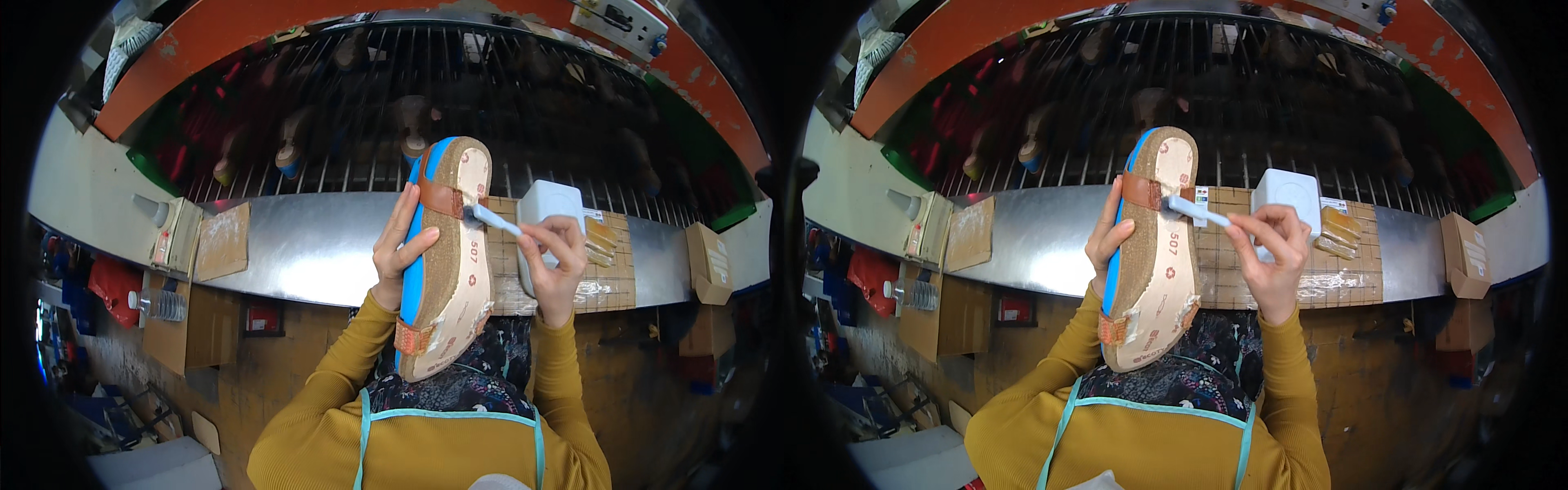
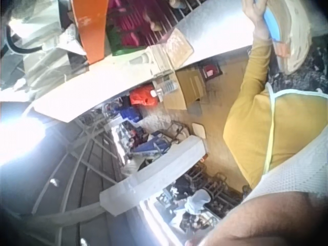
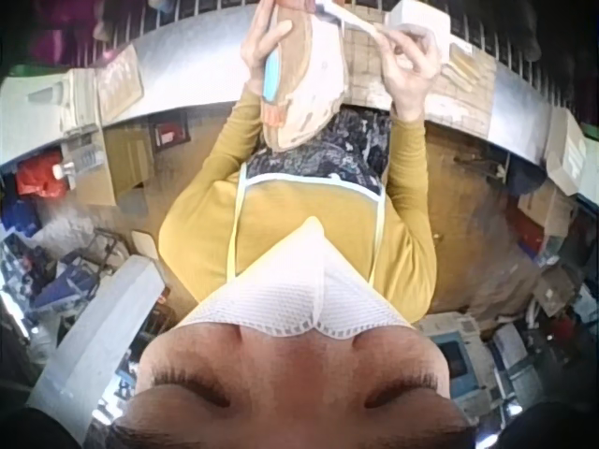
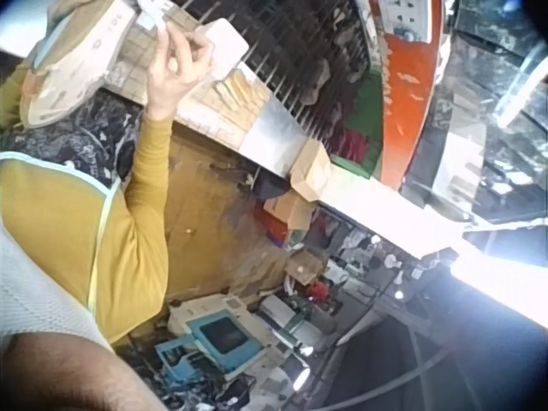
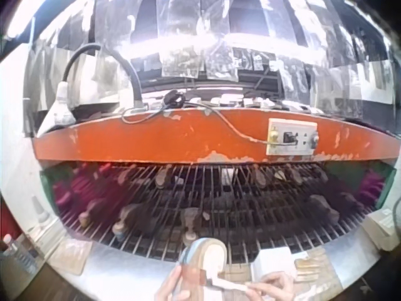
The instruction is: The person applies glue to the sole of a green sandal using a brush, then repeats the process on a blue sandal. The person repeatedly dips the brush into a glue container and spreads glue along the edges and surface of each sole.
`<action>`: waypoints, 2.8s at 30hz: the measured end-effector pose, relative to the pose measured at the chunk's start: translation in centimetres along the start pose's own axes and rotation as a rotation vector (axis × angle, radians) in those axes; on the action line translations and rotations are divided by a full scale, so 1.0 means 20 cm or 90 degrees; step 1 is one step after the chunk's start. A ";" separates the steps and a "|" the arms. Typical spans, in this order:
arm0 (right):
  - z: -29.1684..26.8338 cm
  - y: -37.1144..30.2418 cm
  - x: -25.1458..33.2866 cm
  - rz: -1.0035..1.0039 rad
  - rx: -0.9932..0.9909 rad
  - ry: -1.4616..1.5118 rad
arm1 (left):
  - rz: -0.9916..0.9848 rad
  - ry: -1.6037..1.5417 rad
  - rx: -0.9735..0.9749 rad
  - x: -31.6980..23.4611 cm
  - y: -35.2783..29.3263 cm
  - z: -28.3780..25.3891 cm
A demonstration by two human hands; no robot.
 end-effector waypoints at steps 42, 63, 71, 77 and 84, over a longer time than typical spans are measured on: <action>0.11 -0.17 -0.01 0.034 0.051 0.117 | 0.021 0.111 -0.018 0.01 -0.01 -0.07; 0.05 -0.39 0.13 -0.047 -0.052 0.022 | -0.015 0.185 -0.025 0.05 0.02 -0.07; 0.03 -0.34 0.05 0.011 -0.094 0.109 | -0.011 0.200 -0.042 0.05 0.02 -0.08; 0.02 -0.34 0.16 -0.077 -0.043 -0.033 | 0.002 0.223 -0.052 0.03 0.03 -0.09; 0.02 -0.24 0.09 -0.050 0.001 0.086 | 0.002 0.239 -0.044 0.04 0.03 -0.09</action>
Point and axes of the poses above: each hand's wrist, its own y-axis towards the middle knuckle, its own z-axis out of the palm, x = y × z, the point moved 10 cm from there along y, towards the middle knuckle, and after that the axes turned 5 degrees about x, right-handed, at the moved point
